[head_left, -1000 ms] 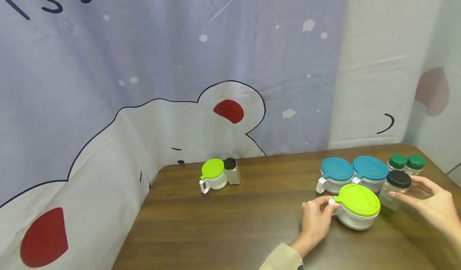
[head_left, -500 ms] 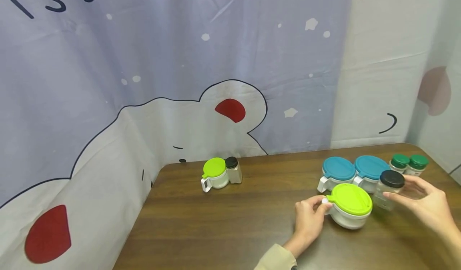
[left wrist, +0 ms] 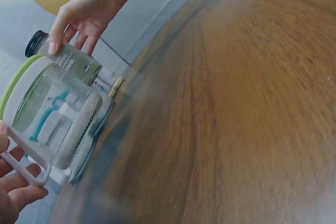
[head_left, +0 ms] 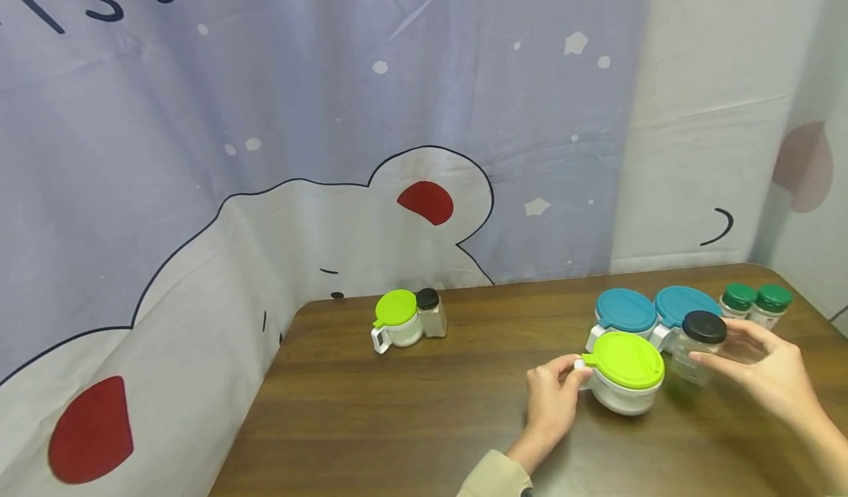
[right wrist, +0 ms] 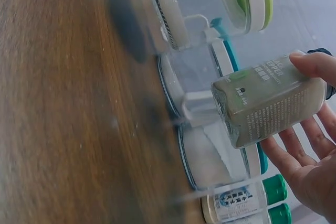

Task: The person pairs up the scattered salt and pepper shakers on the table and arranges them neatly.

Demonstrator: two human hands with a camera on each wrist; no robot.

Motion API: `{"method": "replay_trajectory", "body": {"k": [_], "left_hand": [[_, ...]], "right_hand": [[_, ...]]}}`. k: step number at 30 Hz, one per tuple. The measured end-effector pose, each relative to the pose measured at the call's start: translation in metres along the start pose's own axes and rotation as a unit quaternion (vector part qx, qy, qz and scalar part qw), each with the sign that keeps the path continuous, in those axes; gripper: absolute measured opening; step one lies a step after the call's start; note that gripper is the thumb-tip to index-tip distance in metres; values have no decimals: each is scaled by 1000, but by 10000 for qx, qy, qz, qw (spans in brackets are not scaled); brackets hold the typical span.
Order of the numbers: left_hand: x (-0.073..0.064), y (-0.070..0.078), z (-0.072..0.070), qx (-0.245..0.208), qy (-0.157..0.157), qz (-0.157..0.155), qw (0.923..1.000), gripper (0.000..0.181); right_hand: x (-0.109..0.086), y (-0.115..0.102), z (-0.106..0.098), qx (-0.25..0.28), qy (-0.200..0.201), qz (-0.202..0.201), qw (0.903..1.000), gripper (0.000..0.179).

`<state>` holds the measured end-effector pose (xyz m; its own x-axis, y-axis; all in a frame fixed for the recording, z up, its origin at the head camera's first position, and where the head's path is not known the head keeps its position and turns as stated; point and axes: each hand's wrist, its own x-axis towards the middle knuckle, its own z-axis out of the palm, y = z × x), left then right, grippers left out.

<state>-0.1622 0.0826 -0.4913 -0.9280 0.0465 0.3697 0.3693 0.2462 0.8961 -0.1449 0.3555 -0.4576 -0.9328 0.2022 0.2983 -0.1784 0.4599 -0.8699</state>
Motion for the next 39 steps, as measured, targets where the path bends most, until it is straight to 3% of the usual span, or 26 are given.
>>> {"method": "replay_trajectory", "body": {"k": [7,15,21,39], "left_hand": [[4,-1,-12,-16,-13,-169,9999,15],[10,-6,-25,112,76,70,9999,17],[16,-7,-35,18,144,-11,9999,18],[28,-11,-60,-9,625,-84,9980,18]], "right_hand": [[2,-6,10,216,-141,-208,9995,52],[8,-15,24,319,-317,-415,9981,51],[12,-22,35,352,-501,-517,9968,51],[23,-39,69,333,-678,-721,9945,46]]}}
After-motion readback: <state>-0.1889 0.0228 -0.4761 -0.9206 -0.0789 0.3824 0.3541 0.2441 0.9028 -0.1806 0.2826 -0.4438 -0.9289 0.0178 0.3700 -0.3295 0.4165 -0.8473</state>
